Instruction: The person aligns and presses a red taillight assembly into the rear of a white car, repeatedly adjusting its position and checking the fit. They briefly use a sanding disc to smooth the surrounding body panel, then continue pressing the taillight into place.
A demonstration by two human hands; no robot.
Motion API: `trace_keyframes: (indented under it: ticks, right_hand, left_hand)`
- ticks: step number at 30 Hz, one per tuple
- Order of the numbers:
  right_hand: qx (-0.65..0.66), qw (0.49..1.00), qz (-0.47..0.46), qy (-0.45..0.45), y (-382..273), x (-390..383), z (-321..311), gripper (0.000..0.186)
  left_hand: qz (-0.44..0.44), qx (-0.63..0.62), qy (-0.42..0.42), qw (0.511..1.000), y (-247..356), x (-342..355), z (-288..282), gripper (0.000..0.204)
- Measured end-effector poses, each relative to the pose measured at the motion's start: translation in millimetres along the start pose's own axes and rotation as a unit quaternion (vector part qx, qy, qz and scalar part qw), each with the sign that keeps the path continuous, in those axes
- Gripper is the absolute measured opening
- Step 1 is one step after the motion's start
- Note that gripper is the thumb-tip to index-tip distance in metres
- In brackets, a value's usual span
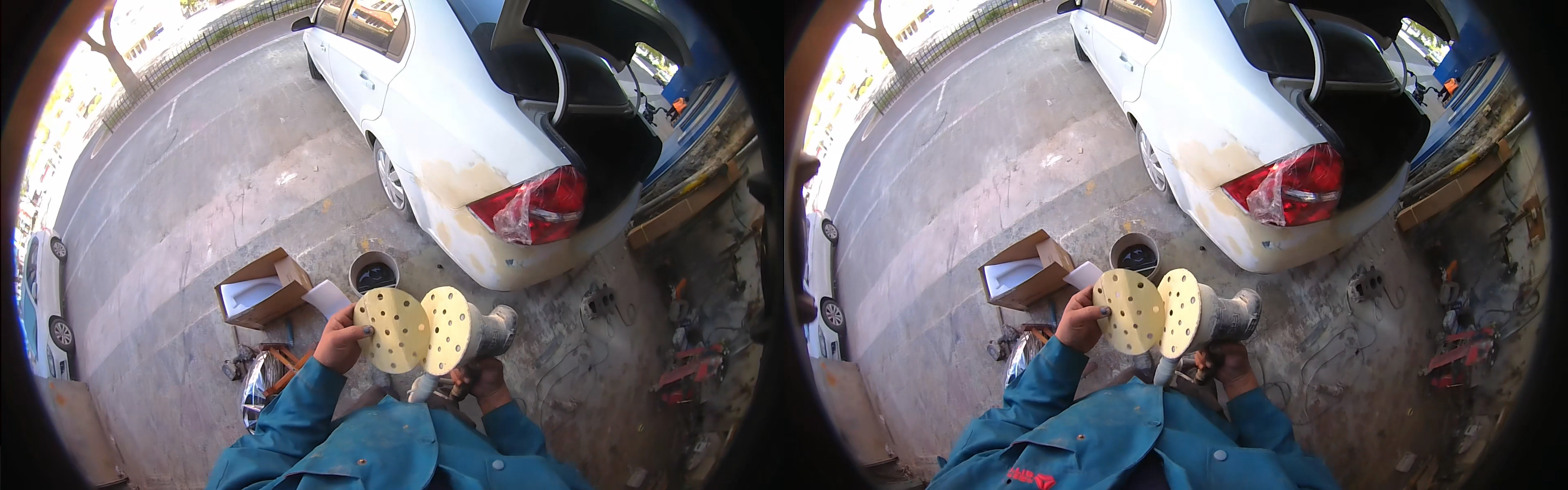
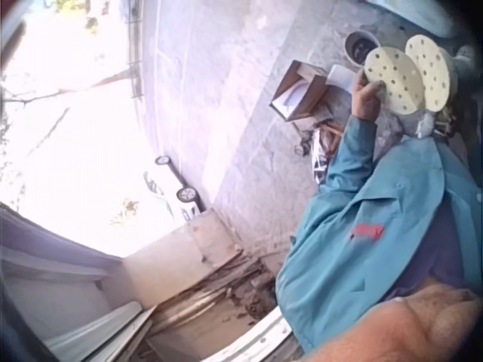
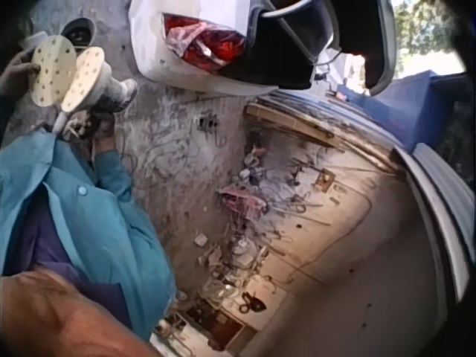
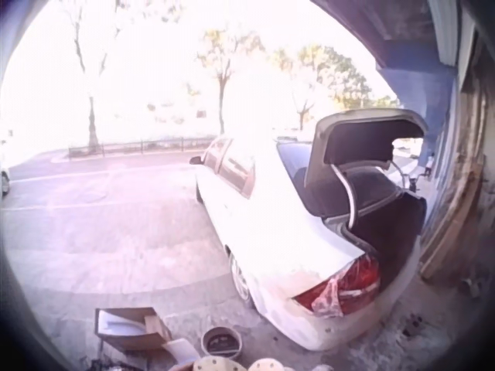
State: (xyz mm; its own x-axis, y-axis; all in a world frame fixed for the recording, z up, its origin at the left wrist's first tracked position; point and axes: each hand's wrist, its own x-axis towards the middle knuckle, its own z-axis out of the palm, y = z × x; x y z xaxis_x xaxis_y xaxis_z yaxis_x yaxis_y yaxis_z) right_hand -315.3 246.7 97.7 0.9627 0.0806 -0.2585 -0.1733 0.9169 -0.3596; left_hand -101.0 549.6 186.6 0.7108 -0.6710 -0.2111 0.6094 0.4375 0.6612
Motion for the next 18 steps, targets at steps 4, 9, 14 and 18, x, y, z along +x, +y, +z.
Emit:
trace_keyframes:
  ticks: [4,9,14,18]
  right_hand:
    - [-0.036,0.999,-0.016,0.022,-10,-8,-7,0.042]
    - [-0.118,0.985,-0.070,0.102,-4,-17,-7,0.041]
    - [-0.173,0.949,-0.136,0.227,-23,-34,32,0.034]
    - [-0.278,0.883,-0.240,0.293,-40,-48,28,0.035]
  left_hand:
    - [-0.015,-0.065,-0.023,0.998,-1,-1,2,0.070]
    - [-0.007,0.069,0.141,0.988,-29,26,-24,0.053]
    - [0.013,0.195,0.289,0.937,-61,14,-147,0.049]
    - [0.028,0.468,0.384,0.796,-68,-26,-249,0.057]
